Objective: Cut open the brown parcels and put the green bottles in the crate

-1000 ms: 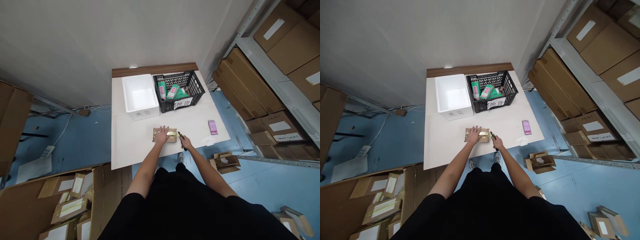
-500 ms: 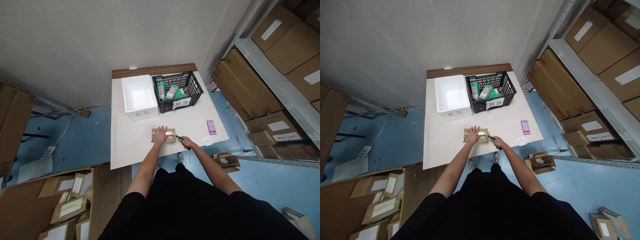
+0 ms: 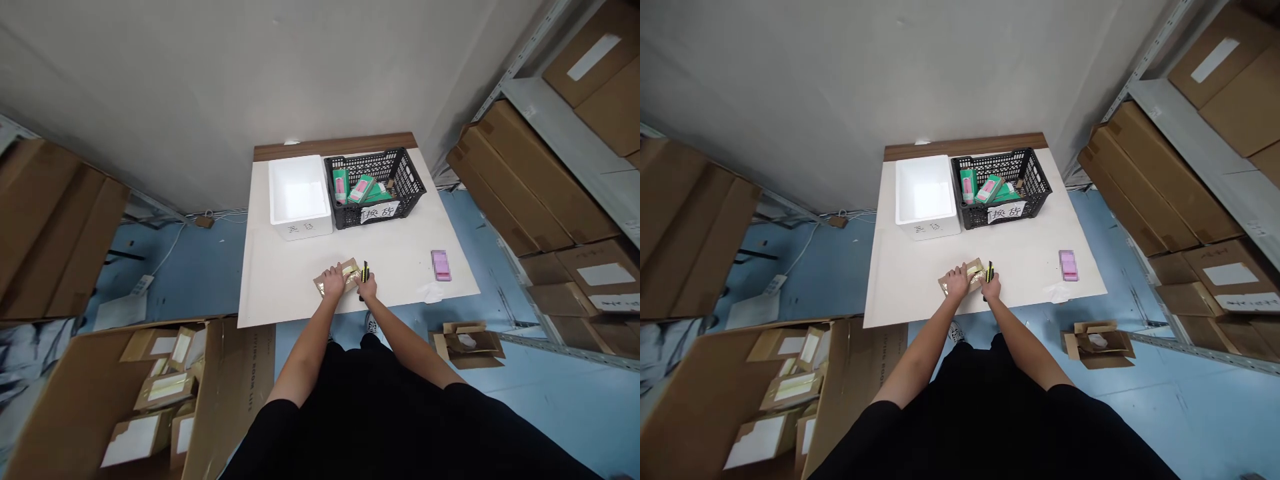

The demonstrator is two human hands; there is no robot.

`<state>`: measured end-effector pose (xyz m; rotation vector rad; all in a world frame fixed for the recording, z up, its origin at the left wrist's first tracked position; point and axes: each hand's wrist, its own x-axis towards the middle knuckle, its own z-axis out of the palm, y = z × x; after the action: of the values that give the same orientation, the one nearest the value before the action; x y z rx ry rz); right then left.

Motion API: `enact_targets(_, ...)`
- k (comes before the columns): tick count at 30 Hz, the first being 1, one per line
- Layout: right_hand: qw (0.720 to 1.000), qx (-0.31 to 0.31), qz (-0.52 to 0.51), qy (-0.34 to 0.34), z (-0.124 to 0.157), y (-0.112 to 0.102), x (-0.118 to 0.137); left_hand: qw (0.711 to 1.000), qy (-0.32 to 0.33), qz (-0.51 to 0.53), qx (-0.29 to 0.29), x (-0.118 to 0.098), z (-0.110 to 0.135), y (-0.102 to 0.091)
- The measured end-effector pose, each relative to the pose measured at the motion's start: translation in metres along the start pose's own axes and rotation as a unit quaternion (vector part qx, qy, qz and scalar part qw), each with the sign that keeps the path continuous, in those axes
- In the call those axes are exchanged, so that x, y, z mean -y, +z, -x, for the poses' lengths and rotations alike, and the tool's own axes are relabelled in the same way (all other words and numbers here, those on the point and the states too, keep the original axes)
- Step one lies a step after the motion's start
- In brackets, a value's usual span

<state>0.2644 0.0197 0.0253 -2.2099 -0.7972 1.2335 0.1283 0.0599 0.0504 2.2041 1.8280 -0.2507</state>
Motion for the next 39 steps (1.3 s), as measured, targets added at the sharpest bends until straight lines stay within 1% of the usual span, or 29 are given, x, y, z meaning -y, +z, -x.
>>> enact_targets(2,1.000,0.006,0.009,-0.027,-0.010,0.004,0.001,1.000,-0.026,0.014,0.005,0.005,0.003,-0.001)
enact_targets(5,0.997,0.011,0.026,-0.073,-0.026,0.011,0.003,0.996,-0.068,0.052,0.033,0.015,0.003,-0.008)
enact_targets(9,0.991,0.017,0.059,-0.120,-0.044,0.021,0.013,0.989,-0.094,0.095,0.068,0.030,-0.002,-0.018)
enact_targets(11,0.988,0.019,0.082,-0.130,-0.052,0.025,0.025,0.985,-0.101,0.111,0.080,0.037,-0.001,-0.019)
enact_targets(14,0.980,0.026,0.132,-0.150,-0.066,0.028,0.053,0.979,-0.106,0.146,0.096,0.045,0.010,-0.016)
enact_targets(16,0.974,0.029,0.158,-0.156,-0.075,0.026,0.072,0.973,-0.102,0.175,0.112,0.047,0.021,-0.012)
enact_targets(18,0.973,0.023,0.169,-0.156,-0.084,0.019,0.086,0.975,-0.093,0.172,0.103,0.048,0.029,-0.008)
enact_targets(19,0.973,0.017,0.169,-0.154,-0.087,0.013,0.088,0.981,-0.077,0.153,0.087,0.048,0.031,-0.007)
enact_targets(20,0.974,0.012,0.166,-0.153,-0.088,0.007,0.087,0.988,-0.045,0.127,0.070,0.048,0.031,-0.007)
enact_targets(21,0.975,0.008,0.162,-0.153,-0.087,-0.001,0.081,0.993,0.006,0.097,0.059,0.048,0.030,-0.007)
enact_targets(22,0.976,0.006,0.157,-0.153,-0.084,-0.009,0.072,0.993,0.073,0.070,0.060,0.048,0.027,-0.008)
enact_targets(24,0.976,0.011,0.152,-0.154,-0.072,-0.024,0.045,0.974,0.205,0.029,0.091,0.050,0.018,-0.011)
enact_targets(25,0.976,0.018,0.153,-0.153,-0.064,-0.030,0.029,0.963,0.248,0.015,0.108,0.051,0.013,-0.012)
enact_targets(26,0.975,0.028,0.159,-0.150,-0.056,-0.035,0.013,0.955,0.271,0.004,0.118,0.052,0.008,-0.014)
enact_targets(27,0.974,0.039,0.170,-0.141,-0.048,-0.039,0.000,0.953,0.279,-0.004,0.120,0.052,0.003,-0.015)
enact_targets(29,0.974,0.045,0.190,-0.115,-0.037,-0.041,-0.017,0.958,0.269,-0.014,0.103,0.051,-0.001,-0.016)
enact_targets(31,0.973,0.030,0.204,-0.100,-0.035,-0.039,-0.015,0.968,0.239,-0.017,0.076,0.045,0.000,-0.012)
enact_targets(32,0.973,0.019,0.209,-0.100,-0.038,-0.036,-0.006,0.975,0.215,-0.014,0.062,0.039,0.003,-0.009)
enact_targets(34,0.968,0.003,0.225,-0.110,-0.049,-0.029,0.020,0.988,0.147,0.000,0.039,0.025,0.012,-0.001)
enact_targets(37,0.959,0.012,0.251,-0.132,-0.069,-0.020,0.063,0.999,0.043,0.025,0.009,0.004,0.023,0.010)
enact_targets(39,0.958,0.022,0.244,-0.146,-0.078,-0.019,0.080,0.999,0.009,0.036,-0.006,-0.003,0.025,0.013)
